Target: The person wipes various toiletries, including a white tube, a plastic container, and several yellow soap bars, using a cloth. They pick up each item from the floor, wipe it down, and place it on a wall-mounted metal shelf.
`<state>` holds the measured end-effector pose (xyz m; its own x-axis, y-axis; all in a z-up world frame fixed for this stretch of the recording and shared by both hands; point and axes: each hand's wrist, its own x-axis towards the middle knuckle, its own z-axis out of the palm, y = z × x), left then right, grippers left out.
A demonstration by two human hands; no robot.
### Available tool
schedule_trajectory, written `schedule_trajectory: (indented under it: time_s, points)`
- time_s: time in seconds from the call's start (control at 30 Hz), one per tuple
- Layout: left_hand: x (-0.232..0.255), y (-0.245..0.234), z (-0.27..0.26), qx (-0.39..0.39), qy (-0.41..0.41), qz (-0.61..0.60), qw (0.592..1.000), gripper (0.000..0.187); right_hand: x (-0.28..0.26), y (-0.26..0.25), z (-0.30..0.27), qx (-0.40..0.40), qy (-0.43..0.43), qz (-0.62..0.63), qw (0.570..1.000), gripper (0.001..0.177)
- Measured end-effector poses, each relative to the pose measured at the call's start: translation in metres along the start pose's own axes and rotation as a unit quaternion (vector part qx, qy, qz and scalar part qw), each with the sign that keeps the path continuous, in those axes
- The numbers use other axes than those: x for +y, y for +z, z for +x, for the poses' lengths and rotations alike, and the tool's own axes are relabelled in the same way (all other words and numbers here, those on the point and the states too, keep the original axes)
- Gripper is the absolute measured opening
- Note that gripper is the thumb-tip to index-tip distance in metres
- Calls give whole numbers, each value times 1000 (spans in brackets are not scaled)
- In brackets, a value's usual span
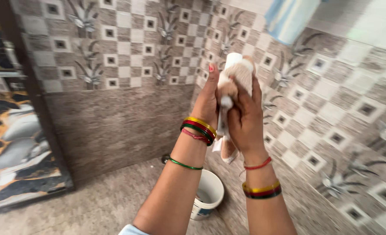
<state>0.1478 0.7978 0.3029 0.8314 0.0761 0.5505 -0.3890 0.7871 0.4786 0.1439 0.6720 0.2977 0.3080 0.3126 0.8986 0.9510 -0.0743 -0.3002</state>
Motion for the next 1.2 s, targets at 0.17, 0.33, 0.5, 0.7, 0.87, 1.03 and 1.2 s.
schedule_trajectory:
  time_s: [0.17,0.33,0.5,0.7,0.87,1.03,1.2]
  points:
    - [26,-58,5,26,53,93,994,56,13,27,-10,-28,-69,-46,996,62]
    - [25,-115,28,45,90,62,993,30,48,15,5,-54,103,19,993,65]
    - [20,-111,50,199,158,199,947,29,53,32,35,33,75,103,991,48]
    - [11,-97,61,101,213,351,906,36,68,69,77,-23,-52,117,992,44]
    - [9,-82,57,141,194,460,855,34,97,54,127,-80,159,206,962,50]
    - [16,-81,44,209,193,487,826,40,87,75,83,-79,14,277,958,59]
    - [7,-109,52,91,252,219,938,48,70,73,54,-124,3,314,941,66]
